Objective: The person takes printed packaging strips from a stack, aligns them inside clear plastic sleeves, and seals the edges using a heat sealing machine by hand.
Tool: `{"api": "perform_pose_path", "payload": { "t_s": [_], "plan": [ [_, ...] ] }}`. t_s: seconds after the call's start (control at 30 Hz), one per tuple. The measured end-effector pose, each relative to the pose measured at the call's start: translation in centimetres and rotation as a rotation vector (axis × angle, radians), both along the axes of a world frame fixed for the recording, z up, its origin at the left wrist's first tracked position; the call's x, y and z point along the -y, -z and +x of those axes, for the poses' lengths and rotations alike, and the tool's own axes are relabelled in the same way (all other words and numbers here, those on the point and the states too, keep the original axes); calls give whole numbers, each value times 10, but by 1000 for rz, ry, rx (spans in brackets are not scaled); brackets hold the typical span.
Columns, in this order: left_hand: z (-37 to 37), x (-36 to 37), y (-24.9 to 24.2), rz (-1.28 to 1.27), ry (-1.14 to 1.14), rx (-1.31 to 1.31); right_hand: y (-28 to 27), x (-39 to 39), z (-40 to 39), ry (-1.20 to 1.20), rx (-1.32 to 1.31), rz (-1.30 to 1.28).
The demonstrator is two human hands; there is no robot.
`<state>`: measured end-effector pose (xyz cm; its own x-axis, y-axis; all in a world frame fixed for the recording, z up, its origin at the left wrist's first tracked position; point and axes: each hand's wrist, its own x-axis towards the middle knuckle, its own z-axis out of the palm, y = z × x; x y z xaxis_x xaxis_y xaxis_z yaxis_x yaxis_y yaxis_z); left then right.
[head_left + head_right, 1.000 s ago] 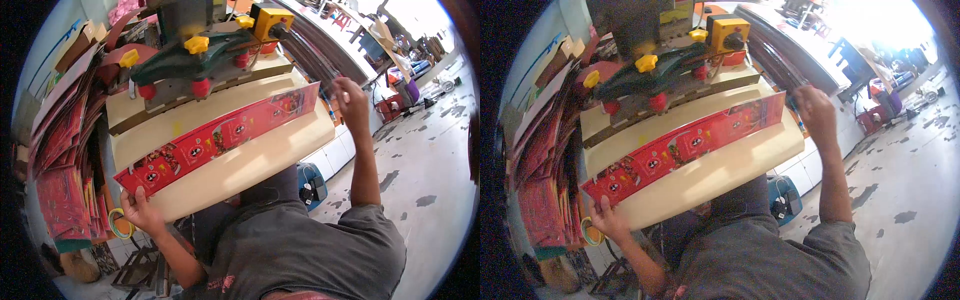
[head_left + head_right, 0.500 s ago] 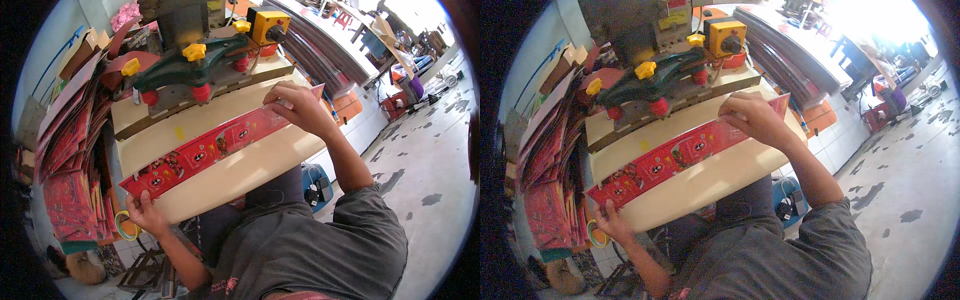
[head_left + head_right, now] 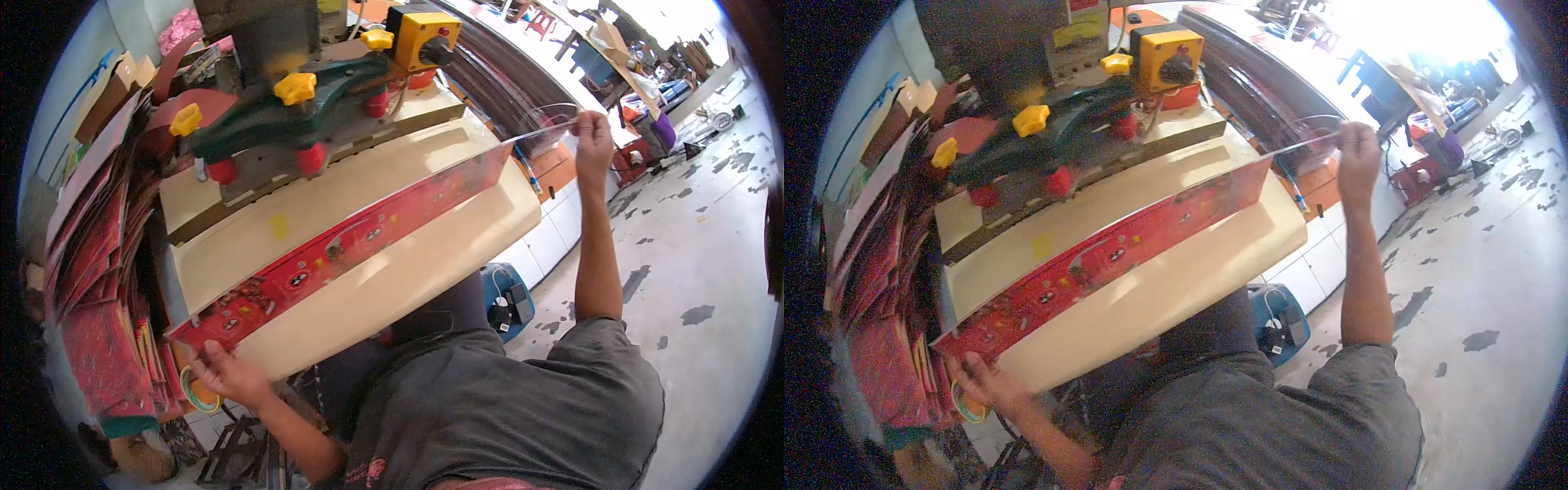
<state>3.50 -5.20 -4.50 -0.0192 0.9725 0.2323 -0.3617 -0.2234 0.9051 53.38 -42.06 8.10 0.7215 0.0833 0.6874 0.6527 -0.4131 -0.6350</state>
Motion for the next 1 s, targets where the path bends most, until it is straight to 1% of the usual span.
{"api": "perform_pose_path", "payload": {
  "t_s": [0.07, 0.1, 0.13, 0.17, 0.3, 0.33, 0.37, 0.43, 0.5, 0.53, 0.6, 0.63, 0.67, 0.7, 0.73, 0.77, 0.8, 0.83, 0.9, 0.93, 0.97, 1.0],
  "plan": [
    [1, 0, -2, -50, -14, 31, -5, 53, 28, 155, -19, 23],
    [2, 1, -5, -28, -12, 4, -12, 77, 33, 249, 28, 3],
    [2, 0, -6, -3, -16, -23, -20, 84, 28, 336, 75, -13],
    [-7, -6, 12, -37, -7, -11, -29, 93, 21, 432, 124, -82],
    [-1, -5, 1, 41, -20, -89, -40, 93, -2, 425, 159, -106],
    [-1, -5, -1, 39, -57, -169, -38, 100, 5, 398, 228, -125],
    [-1, -5, -3, 37, -98, -250, -37, 106, 9, 413, 212, -111],
    [-3, -8, 1, 38, -90, -210, -27, 122, 28, 428, 196, -92],
    [-9, -14, 7, 36, -88, -172, -6, 156, 60, 434, 102, 206],
    [-10, -17, 9, 105, -90, -211, -1, 162, 61, 435, 103, 208],
    [-9, -16, 10, 171, -102, -246, 4, 167, 66, 502, 20, 255],
    [-3, -11, -2, 57, -92, -198, 1, 155, 50, 359, 17, 234],
    [0, -9, -9, -53, -78, -153, -3, 140, 36, 357, 10, 237],
    [-2, -11, -8, -47, -79, -158, -8, 125, 22, 151, -67, 185],
    [-4, -15, -3, 23, -68, -206, -14, 109, 5, -53, -141, 134],
    [-5, -16, 0, 92, -54, -257, -21, 88, -18, -130, -187, 96],
    [-3, -16, 1, 96, -49, -266, -30, 68, -43, -208, -234, 57],
    [-1, -17, 2, 125, -66, -266, -39, 54, -65, -204, -241, 61],
    [1, -15, -4, 158, -86, -275, -54, 33, -99, -791, -400, 44],
    [2, -10, -12, 48, -54, -247, -59, 27, -108, -794, -404, 50],
    [3, -8, -17, -61, -25, -214, -64, 21, -115, -880, -405, -51],
    [4, -8, -16, -58, -33, -213, -67, 17, -117, -966, -403, -155]
  ]
}}
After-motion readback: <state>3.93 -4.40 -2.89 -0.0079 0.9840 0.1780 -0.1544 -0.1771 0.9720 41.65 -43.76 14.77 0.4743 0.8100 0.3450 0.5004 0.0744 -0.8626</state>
